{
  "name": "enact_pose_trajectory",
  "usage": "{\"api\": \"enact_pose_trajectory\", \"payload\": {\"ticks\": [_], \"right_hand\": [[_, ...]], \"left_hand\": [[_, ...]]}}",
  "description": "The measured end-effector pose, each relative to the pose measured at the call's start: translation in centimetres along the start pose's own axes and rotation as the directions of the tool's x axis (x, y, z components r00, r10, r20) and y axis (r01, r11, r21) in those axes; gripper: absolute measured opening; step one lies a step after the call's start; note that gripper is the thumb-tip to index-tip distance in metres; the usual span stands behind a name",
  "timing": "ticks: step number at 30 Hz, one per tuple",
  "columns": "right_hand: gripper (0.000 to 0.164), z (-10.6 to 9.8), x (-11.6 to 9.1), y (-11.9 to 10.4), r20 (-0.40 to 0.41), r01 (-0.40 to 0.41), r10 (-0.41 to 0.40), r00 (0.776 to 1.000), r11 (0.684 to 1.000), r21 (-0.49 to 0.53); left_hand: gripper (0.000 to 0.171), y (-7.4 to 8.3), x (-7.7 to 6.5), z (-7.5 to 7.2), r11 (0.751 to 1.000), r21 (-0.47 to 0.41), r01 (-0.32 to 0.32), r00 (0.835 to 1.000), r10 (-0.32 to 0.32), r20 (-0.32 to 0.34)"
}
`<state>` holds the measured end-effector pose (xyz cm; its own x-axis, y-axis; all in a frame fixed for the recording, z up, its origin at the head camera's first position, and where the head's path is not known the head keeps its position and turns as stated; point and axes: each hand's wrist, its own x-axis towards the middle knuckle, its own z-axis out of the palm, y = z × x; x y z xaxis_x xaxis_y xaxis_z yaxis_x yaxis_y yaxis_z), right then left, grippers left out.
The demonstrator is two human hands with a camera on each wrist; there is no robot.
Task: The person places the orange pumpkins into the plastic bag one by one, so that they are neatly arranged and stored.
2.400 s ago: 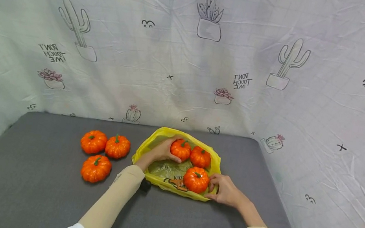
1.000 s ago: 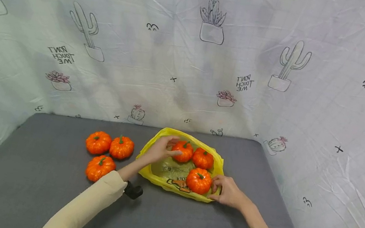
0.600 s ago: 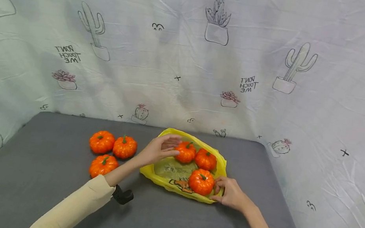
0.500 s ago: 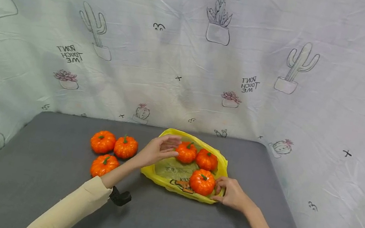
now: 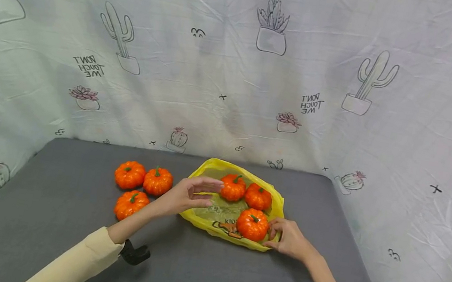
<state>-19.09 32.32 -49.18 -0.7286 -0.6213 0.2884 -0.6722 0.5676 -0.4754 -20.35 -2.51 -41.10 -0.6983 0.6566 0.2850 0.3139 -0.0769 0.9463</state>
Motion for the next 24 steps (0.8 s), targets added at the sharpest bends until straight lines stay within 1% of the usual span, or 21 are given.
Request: {"api": "enact_pose_trajectory", "payload": {"ticks": [4,10,18,24], "right_hand": [[0.030,0.0,0.0,0.0,0.002,-0.006,0.006,1.000,1.000,0.000],[0.031,0.1,0.1,0.1,0.000,-0.011,0.011,1.000,1.000,0.003],[0.031,0.1,0.1,0.2,-0.014,0.004,-0.004,1.000,1.000,0.006],[0.032,0.2,0.1,0.4,-0.021,0.005,-0.005,1.000,1.000,0.001]], "left_hand": [[0.050,0.2,-0.9,0.1,1.000,-0.027,-0.007,0.999,0.008,0.036],[0.050,0.7,-2.3,0.2,0.997,-0.079,0.009,0.997,-0.003,0.078],[0.051,1.1,-4.0,0.1,0.999,-0.036,-0.014,0.987,0.020,0.161],[0.053,1.1,-5.5,0.1,1.000,-0.028,-0.008,0.980,0.014,0.197]]}}
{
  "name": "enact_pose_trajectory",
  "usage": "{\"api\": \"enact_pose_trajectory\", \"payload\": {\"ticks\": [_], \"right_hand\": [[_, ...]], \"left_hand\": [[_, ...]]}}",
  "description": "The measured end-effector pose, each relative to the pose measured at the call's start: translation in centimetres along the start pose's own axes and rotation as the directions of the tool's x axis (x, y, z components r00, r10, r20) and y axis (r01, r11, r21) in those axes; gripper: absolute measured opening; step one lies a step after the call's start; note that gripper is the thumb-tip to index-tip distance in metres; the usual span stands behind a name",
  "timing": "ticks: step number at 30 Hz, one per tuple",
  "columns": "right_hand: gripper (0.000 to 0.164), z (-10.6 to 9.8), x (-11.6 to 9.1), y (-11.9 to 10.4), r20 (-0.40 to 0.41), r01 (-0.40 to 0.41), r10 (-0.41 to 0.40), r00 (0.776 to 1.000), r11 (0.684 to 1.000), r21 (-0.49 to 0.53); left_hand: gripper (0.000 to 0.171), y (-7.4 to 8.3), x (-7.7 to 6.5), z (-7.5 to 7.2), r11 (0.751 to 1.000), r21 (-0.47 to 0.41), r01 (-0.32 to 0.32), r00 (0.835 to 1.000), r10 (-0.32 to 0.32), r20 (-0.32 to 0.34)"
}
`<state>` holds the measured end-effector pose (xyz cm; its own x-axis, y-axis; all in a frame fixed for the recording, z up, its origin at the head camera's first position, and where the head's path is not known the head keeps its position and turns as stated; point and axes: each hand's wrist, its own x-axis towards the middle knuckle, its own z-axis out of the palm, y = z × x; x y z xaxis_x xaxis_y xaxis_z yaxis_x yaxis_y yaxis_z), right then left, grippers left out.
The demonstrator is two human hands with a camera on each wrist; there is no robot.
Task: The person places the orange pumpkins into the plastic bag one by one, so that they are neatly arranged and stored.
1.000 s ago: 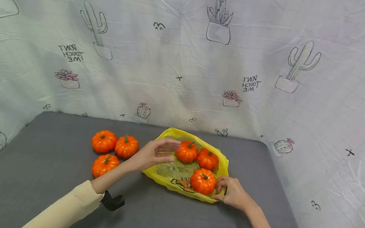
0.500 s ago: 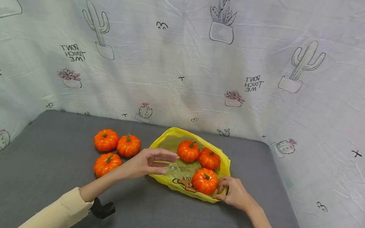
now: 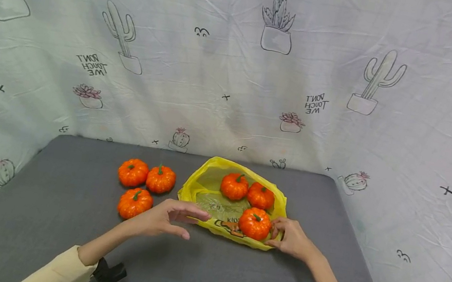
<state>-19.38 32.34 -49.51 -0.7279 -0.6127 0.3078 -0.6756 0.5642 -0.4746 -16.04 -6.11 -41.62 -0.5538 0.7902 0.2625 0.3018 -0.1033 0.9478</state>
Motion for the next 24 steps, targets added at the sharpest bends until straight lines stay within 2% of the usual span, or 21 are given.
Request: {"api": "enact_pose_trajectory", "payload": {"ticks": [8,16,19,21,22,24], "right_hand": [[0.032,0.0,0.0,0.0,0.002,-0.019,0.019,1.000,1.000,-0.003],[0.032,-0.1,-0.1,-0.1,0.003,-0.033,0.033,0.999,0.999,-0.016],[0.031,-0.2,0.0,-0.3,0.006,-0.040,0.040,0.999,0.999,-0.013],[0.031,-0.2,0.0,-0.3,0.006,-0.037,0.037,0.999,0.999,-0.010],[0.031,-0.1,0.0,-0.3,0.007,-0.034,0.034,0.999,0.999,-0.008],[0.032,-0.1,0.0,-0.3,0.007,-0.028,0.028,1.000,1.000,-0.010]], "left_hand": [[0.060,-0.2,-1.9,0.4,0.998,-0.038,-0.042,0.999,0.044,0.029],[0.059,-1.1,-4.5,0.5,0.997,-0.063,-0.054,0.998,0.054,-0.011],[0.058,-1.3,-5.9,0.2,0.999,0.014,-0.033,0.999,0.033,-0.012],[0.059,-1.3,-6.9,-0.2,0.999,0.047,0.013,1.000,-0.012,-0.026],[0.060,-1.3,-7.5,-0.5,0.998,0.058,0.040,0.999,-0.038,-0.039],[0.061,-1.4,-8.5,-1.0,0.997,0.052,0.054,0.997,-0.051,-0.060]]}}
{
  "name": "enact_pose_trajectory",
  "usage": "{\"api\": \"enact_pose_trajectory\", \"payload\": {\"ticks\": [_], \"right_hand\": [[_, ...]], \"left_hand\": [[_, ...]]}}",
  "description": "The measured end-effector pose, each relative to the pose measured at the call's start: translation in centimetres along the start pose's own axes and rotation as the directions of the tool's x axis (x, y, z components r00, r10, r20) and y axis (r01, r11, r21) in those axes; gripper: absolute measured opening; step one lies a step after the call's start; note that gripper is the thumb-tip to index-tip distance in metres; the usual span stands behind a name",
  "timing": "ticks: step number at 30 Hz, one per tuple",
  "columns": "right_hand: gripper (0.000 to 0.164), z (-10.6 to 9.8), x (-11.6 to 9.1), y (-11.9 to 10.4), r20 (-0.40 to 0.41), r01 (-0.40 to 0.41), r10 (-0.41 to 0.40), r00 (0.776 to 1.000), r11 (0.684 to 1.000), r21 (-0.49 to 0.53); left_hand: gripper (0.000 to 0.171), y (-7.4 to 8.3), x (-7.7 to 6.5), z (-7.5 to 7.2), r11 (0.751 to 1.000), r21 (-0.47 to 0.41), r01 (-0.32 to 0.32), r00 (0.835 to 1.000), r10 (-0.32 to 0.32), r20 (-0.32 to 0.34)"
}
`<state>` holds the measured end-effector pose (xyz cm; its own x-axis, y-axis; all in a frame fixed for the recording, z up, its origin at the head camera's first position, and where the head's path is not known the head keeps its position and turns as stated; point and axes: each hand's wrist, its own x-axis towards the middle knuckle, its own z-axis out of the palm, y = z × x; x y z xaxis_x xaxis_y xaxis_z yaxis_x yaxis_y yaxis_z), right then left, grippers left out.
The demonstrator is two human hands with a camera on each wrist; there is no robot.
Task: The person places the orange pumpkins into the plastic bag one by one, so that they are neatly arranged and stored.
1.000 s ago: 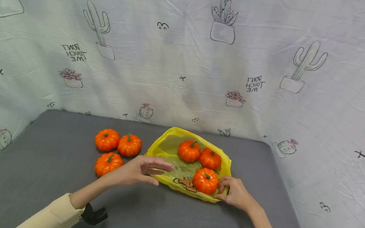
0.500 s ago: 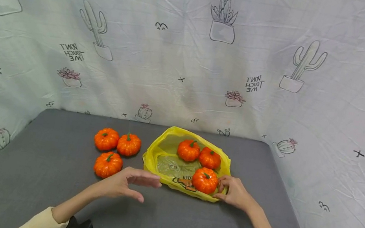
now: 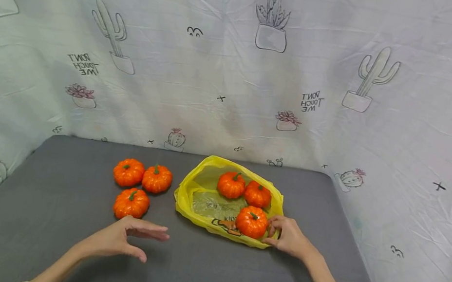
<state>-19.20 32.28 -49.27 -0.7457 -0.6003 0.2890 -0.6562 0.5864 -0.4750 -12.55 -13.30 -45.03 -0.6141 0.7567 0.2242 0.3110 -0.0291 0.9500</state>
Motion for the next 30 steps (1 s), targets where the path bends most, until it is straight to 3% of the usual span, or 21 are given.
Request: {"api": "enact_pose_trajectory", "payload": {"ticks": [7,14,18,21,24,30], "right_hand": [[0.032,0.0,0.1,0.0,0.006,-0.012,0.012,1.000,1.000,-0.006],[0.032,0.1,0.0,0.0,0.010,-0.016,0.016,1.000,1.000,0.006],[0.032,0.2,-0.1,0.0,0.016,-0.020,0.020,1.000,1.000,0.015],[0.032,0.2,-0.1,0.0,0.013,-0.019,0.019,1.000,1.000,0.009],[0.032,0.2,-0.1,0.0,0.013,-0.022,0.022,1.000,1.000,0.003],[0.032,0.2,-0.2,0.1,0.008,-0.015,0.015,1.000,1.000,-0.003]], "left_hand": [[0.064,-0.6,-3.0,-1.8,0.993,-0.110,0.044,0.994,-0.054,-0.090],[0.060,-1.1,-5.1,-3.4,0.992,-0.125,-0.026,0.992,0.010,-0.123],[0.059,-0.8,-6.1,-4.7,0.996,-0.069,-0.052,0.978,0.037,-0.205],[0.062,-0.7,-6.9,-5.9,0.994,-0.002,-0.106,0.959,0.102,-0.266],[0.066,-0.7,-7.5,-7.2,0.992,0.026,-0.122,0.940,0.124,-0.317],[0.066,-1.5,-8.4,-9.2,0.993,-0.068,-0.099,0.937,0.070,-0.342]]}}
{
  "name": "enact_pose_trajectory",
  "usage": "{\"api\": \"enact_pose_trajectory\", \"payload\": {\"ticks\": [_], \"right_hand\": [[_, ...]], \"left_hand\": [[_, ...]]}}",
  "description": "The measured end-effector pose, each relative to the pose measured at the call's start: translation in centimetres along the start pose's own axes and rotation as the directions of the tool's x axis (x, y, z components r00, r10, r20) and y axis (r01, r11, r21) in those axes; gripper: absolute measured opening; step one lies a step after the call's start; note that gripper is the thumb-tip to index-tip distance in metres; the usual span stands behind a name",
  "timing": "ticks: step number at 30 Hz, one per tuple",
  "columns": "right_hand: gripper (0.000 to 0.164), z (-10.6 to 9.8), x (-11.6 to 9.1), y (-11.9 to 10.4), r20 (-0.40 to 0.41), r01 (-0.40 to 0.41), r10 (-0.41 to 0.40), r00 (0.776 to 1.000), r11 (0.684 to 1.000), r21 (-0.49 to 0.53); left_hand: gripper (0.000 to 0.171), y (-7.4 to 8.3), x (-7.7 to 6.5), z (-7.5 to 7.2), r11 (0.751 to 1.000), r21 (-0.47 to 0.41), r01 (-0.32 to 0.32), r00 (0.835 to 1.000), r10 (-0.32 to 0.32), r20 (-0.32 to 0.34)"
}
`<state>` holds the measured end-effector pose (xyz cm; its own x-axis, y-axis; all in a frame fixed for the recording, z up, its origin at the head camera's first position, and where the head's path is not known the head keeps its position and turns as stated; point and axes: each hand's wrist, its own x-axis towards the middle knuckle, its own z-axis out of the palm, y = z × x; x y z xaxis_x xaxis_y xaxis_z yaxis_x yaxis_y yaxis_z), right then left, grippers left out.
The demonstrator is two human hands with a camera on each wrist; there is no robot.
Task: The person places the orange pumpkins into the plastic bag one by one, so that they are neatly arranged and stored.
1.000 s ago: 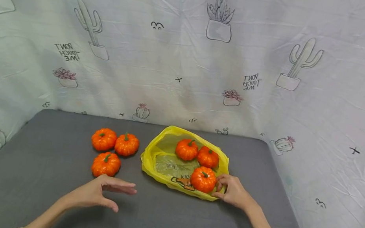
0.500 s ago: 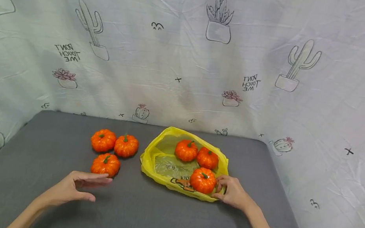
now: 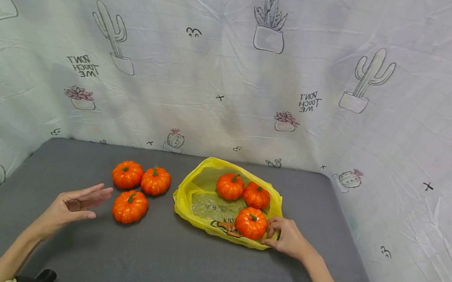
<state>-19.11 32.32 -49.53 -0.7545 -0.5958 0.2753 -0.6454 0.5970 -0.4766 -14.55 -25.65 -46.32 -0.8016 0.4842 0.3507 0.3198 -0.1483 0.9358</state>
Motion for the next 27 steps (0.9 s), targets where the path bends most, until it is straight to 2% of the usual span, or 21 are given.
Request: {"api": "enact_pose_trajectory", "payload": {"ticks": [5,8,14,21,24,27], "right_hand": [[0.032,0.0,0.0,-0.1,0.000,0.002,-0.002,1.000,1.000,-0.002],[0.032,0.0,0.0,-0.1,0.001,-0.001,0.001,1.000,1.000,0.000],[0.033,-0.1,0.0,-0.1,-0.005,0.010,-0.010,1.000,1.000,-0.001],[0.033,-0.1,0.2,-0.1,-0.004,0.022,-0.022,1.000,1.000,0.009],[0.033,-0.1,0.2,-0.1,-0.003,0.022,-0.022,1.000,1.000,0.013],[0.033,-0.1,0.2,-0.1,-0.003,0.026,-0.026,1.000,1.000,0.014]], "left_hand": [[0.063,-0.8,-0.3,-1.5,0.999,-0.039,-0.032,0.999,0.033,0.028],[0.062,-1.0,-0.5,-2.1,0.999,-0.034,-0.014,1.000,0.015,0.019],[0.061,-1.4,-1.1,-3.2,0.995,0.033,0.093,0.995,-0.092,-0.034],[0.062,-2.4,-1.0,-4.3,0.976,0.108,0.190,0.982,-0.191,0.000],[0.064,-2.9,-0.6,-4.5,0.966,0.119,0.229,0.972,-0.233,0.019],[0.069,-3.3,0.0,-4.3,0.965,0.108,0.239,0.968,-0.245,0.050]]}}
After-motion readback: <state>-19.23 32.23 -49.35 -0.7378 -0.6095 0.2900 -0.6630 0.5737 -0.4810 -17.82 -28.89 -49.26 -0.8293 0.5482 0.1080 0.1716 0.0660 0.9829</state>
